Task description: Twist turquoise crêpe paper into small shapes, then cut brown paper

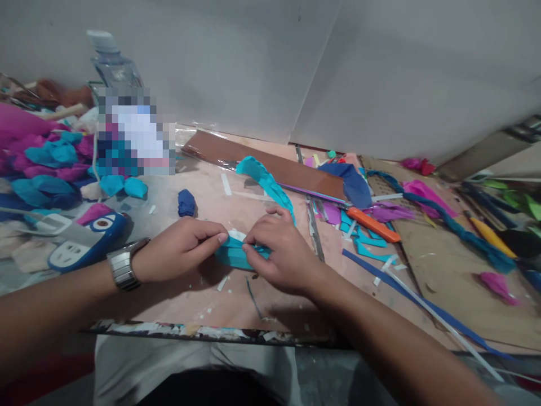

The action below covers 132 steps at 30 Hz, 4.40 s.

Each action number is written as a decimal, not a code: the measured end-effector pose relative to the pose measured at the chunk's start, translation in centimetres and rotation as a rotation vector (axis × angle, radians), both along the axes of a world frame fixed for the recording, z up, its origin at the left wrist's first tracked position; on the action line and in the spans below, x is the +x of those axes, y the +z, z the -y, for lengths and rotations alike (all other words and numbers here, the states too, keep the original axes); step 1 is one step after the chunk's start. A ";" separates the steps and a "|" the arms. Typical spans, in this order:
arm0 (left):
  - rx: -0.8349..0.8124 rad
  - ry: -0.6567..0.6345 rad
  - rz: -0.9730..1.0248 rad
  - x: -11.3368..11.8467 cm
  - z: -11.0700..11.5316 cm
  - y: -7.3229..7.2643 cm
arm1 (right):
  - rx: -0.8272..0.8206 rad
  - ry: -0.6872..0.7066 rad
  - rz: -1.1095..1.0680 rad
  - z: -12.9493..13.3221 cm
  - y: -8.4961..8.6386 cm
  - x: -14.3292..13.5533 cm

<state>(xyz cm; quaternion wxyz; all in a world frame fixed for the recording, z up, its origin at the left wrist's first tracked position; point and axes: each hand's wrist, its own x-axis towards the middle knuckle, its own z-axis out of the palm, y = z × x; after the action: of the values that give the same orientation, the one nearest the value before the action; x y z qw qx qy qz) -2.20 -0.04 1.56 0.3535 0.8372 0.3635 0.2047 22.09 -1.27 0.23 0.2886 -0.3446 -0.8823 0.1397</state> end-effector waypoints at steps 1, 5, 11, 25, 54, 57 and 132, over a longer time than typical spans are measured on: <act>-0.006 0.013 0.001 0.0 -0.1 0.0 | 0.002 -0.006 -0.006 -0.1 0.0 0.0; -0.049 0.067 0.037 -0.1 -0.2 -0.1 | 0.002 -0.025 -0.018 -0.1 -0.1 0.1; -0.220 -0.030 0.137 -0.2 -0.3 -0.6 | -0.003 0.001 0.021 0.2 0.0 -0.2; -0.616 -0.029 0.207 0.3 -0.2 -1.6 | 0.066 -0.003 -0.035 0.3 -0.4 -0.4; -0.183 -0.025 0.057 0.5 0.2 -0.9 | 0.089 -0.004 -0.030 0.3 -0.4 -0.3; -0.112 -0.051 0.030 0.5 0.3 -0.8 | 0.085 -0.006 -0.031 0.3 -0.3 -0.4; -0.147 0.000 0.029 0.3 -0.1 -0.8 | 0.140 0.062 0.012 0.2 0.0 -0.2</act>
<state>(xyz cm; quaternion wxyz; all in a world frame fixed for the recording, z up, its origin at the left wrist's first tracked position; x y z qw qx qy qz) -1.89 0.03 0.79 0.4192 0.8059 0.3726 0.1897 21.89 -1.43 0.19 0.3020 -0.2968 -0.9020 0.0845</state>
